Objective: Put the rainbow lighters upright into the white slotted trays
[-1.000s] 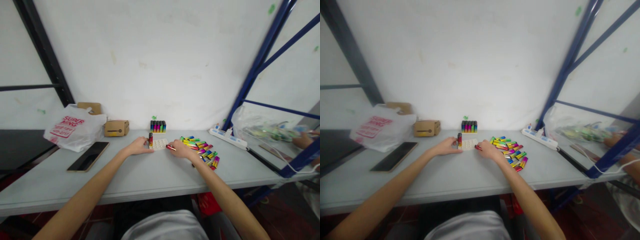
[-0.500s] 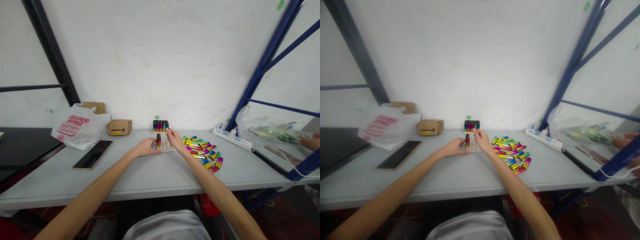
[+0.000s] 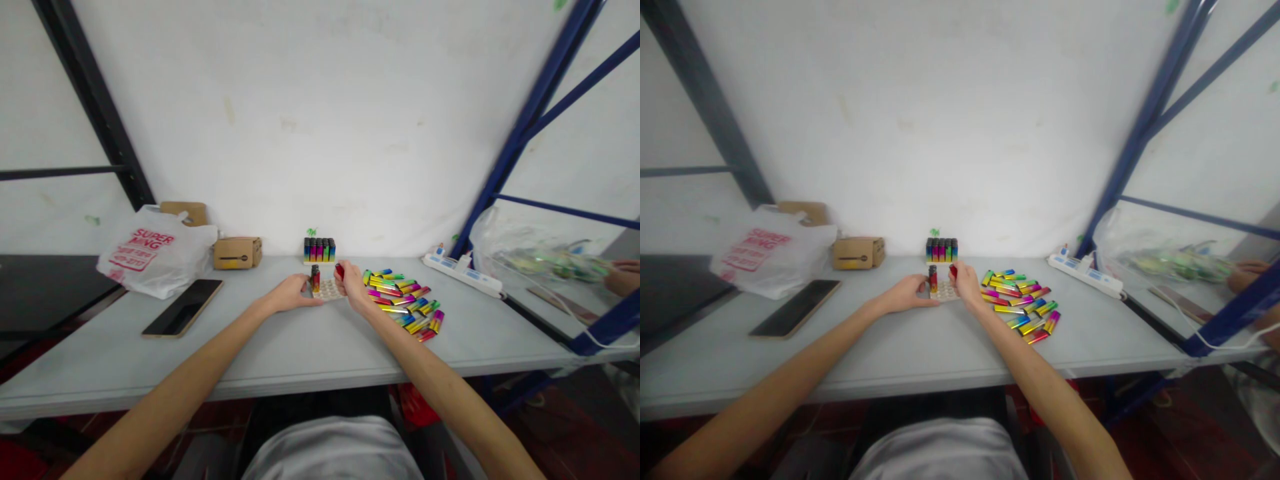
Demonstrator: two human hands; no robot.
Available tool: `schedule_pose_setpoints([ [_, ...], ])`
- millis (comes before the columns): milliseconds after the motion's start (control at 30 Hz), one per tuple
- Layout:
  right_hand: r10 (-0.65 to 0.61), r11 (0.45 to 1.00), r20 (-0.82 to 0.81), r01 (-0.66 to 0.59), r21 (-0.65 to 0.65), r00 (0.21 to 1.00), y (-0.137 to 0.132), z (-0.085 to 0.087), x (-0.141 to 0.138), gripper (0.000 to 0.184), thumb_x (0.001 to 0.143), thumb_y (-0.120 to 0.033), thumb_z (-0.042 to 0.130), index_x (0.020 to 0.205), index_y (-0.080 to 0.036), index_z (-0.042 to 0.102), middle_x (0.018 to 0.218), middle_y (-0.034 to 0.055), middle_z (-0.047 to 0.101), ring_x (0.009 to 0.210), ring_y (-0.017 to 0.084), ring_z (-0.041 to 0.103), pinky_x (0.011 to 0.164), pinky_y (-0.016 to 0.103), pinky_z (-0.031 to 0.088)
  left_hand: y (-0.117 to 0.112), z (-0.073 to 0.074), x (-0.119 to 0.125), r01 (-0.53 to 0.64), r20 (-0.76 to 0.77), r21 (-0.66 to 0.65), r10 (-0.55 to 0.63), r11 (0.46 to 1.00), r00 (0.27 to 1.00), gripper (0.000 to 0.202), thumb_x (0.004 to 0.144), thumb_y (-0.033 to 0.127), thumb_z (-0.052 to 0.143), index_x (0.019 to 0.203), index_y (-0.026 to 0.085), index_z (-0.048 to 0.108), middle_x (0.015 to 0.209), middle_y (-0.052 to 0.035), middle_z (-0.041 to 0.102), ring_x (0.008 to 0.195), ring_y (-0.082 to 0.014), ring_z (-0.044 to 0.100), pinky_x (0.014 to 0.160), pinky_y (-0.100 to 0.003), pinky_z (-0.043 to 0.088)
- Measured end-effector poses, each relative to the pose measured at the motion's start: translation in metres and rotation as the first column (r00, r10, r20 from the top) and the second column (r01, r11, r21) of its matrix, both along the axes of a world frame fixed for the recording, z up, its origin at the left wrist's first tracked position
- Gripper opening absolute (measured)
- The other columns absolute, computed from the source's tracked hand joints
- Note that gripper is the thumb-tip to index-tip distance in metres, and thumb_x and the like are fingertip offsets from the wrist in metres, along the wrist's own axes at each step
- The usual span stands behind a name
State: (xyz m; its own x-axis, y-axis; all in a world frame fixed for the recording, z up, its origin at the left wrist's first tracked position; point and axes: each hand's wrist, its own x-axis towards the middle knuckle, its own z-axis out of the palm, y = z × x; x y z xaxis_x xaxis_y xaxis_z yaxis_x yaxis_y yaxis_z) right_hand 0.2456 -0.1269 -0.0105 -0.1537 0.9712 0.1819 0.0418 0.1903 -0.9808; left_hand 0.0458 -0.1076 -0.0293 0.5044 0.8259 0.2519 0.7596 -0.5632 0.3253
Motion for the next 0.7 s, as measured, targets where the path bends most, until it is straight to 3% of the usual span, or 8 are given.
schedule_pose_setpoints([
  [133, -0.011, 0.996, -0.148, -0.003, -0.092, 0.989, -0.001, 0.001, 0.0, 0.044, 0.089, -0.055, 0.039, 0.059, -0.025, 0.031, 0.047, -0.0085, 0.02, 0.04, 0.008, 0.013, 0.04, 0.025, 0.011, 0.003, -0.002, -0.001, 0.007, 0.012, -0.011, -0.007, 1.0, 1.0, 0.063, 0.067, 0.078, 0.064, 0.084, 0.017, 0.06, 0.076, -0.0042, 0.06, 0.066, -0.0191, 0.051, 0.058, -0.03, 0.035],
  [233, 0.042, 0.995, -0.148, -0.055, -0.084, 0.988, 0.002, 0.001, 0.001, 0.048, 0.089, -0.064, 0.042, 0.065, -0.022, 0.041, 0.05, -0.009, 0.024, 0.04, 0.008, 0.016, 0.041, 0.023, 0.012, 0.004, -0.004, -0.002, 0.012, 0.022, -0.029, -0.011, 0.999, 1.0, 0.064, 0.066, 0.078, 0.065, 0.085, 0.017, 0.061, 0.076, -0.0039, 0.061, 0.065, -0.0185, 0.052, 0.058, -0.029, 0.036],
  [367, 0.097, 0.994, -0.093, -0.092, 0.05, 0.991, 0.009, -0.002, 0.004, 0.055, 0.086, -0.074, 0.043, 0.087, -0.021, 0.055, 0.059, -0.007, 0.04, 0.044, 0.009, 0.034, 0.043, 0.022, 0.029, 0.005, -0.003, -0.003, 0.022, 0.025, -0.03, -0.022, 0.999, 0.999, 0.066, 0.066, 0.08, 0.064, 0.086, 0.017, 0.062, 0.077, -0.0044, 0.061, 0.066, -0.0199, 0.053, 0.058, -0.03, 0.037],
  [500, 0.004, 0.963, 0.067, -0.022, 0.27, 0.998, 0.011, -0.002, 0.009, 0.049, 0.083, -0.068, 0.054, 0.091, -0.02, 0.057, 0.077, -0.0008, 0.057, 0.068, 0.014, 0.055, 0.062, 0.025, 0.047, 0.003, 0.003, -0.004, 0.07, -0.002, -0.056, -0.07, 0.996, 0.998, 0.068, 0.068, 0.078, 0.063, 0.092, 0.015, 0.062, 0.081, -0.0054, 0.062, 0.07, -0.021, 0.055, 0.062, -0.03, 0.038],
  [600, -0.165, 0.895, 0.304, 0.013, 0.446, 0.938, 0.006, 0.001, 0.013, 0.04, 0.085, -0.06, 0.061, 0.084, -0.02, 0.059, 0.079, 0.0008, 0.059, 0.076, 0.015, 0.055, 0.07, 0.026, 0.045, 0.001, 0.007, -0.004, 0.072, -0.024, -0.078, -0.074, 0.994, 0.997, 0.067, 0.07, 0.076, 0.063, 0.095, 0.015, 0.063, 0.08, -0.0046, 0.061, 0.069, -0.0209, 0.054, 0.061, -0.03, 0.037],
  [700, -0.21, 0.862, 0.469, -0.064, 0.504, 0.858, 0.0, 0.003, 0.015, 0.034, 0.092, -0.053, 0.057, 0.085, -0.02, 0.059, 0.07, -0.0014, 0.057, 0.065, 0.014, 0.051, 0.065, 0.025, 0.04, 0.0, 0.008, -0.005, 0.069, -0.017, -0.085, -0.071, 0.994, 0.997, 0.067, 0.07, 0.076, 0.063, 0.098, 0.015, 0.064, 0.081, -0.0047, 0.062, 0.069, -0.021, 0.054, 0.061, -0.03, 0.037],
])
